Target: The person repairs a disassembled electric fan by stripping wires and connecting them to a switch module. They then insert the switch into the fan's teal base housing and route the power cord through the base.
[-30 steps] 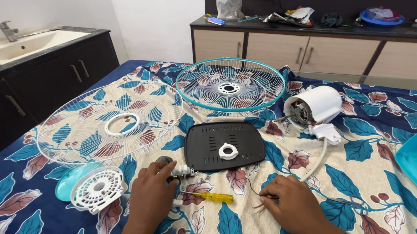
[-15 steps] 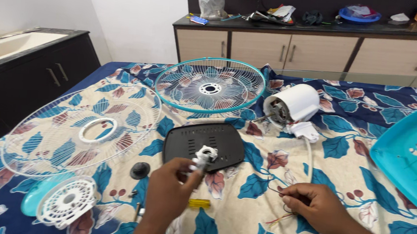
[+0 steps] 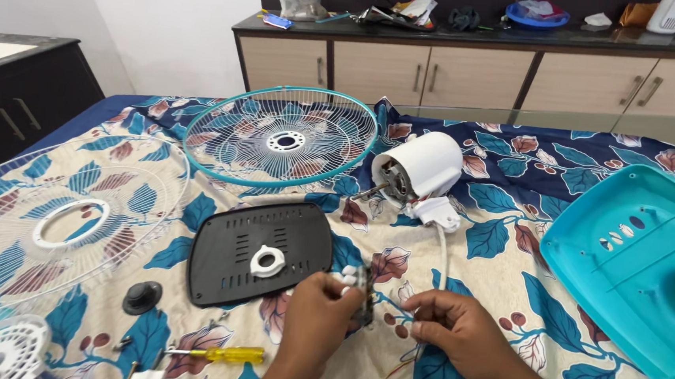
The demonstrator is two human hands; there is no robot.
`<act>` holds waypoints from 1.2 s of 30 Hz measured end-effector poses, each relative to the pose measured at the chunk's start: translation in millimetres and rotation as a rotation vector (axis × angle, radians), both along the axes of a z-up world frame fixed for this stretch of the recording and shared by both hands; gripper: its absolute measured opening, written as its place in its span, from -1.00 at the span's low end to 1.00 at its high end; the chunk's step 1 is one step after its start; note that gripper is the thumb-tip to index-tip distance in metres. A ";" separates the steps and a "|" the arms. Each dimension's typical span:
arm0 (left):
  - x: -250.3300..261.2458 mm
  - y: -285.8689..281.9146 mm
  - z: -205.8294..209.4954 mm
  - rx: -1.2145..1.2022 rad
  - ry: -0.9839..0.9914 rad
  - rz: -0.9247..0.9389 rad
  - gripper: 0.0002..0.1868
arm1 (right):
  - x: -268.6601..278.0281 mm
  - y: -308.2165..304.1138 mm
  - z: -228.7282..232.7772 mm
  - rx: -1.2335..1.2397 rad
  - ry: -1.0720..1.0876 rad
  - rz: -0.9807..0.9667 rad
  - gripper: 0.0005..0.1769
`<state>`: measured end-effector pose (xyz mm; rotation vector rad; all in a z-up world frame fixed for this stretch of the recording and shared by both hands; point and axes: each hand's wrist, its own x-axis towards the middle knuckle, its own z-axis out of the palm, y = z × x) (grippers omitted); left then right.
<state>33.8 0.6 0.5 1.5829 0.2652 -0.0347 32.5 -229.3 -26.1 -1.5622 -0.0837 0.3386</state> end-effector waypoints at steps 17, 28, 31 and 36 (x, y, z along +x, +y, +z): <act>-20.2 16.6 28.4 0.782 -0.517 -0.046 -0.62 | 3.8 -5.4 -12.2 -0.127 -0.132 0.200 -0.78; -27.9 16.8 22.3 0.676 -0.694 -0.272 -0.84 | -7.7 -2.0 -0.8 -0.252 -0.214 0.171 -0.76; -28.2 17.0 20.7 0.728 -0.716 -0.256 -0.88 | -11.3 -1.2 -0.8 -0.268 -0.269 0.148 -0.77; -30.0 18.5 19.9 0.776 -0.774 -0.240 -0.96 | -18.5 0.6 5.4 -0.366 -0.320 0.103 -0.76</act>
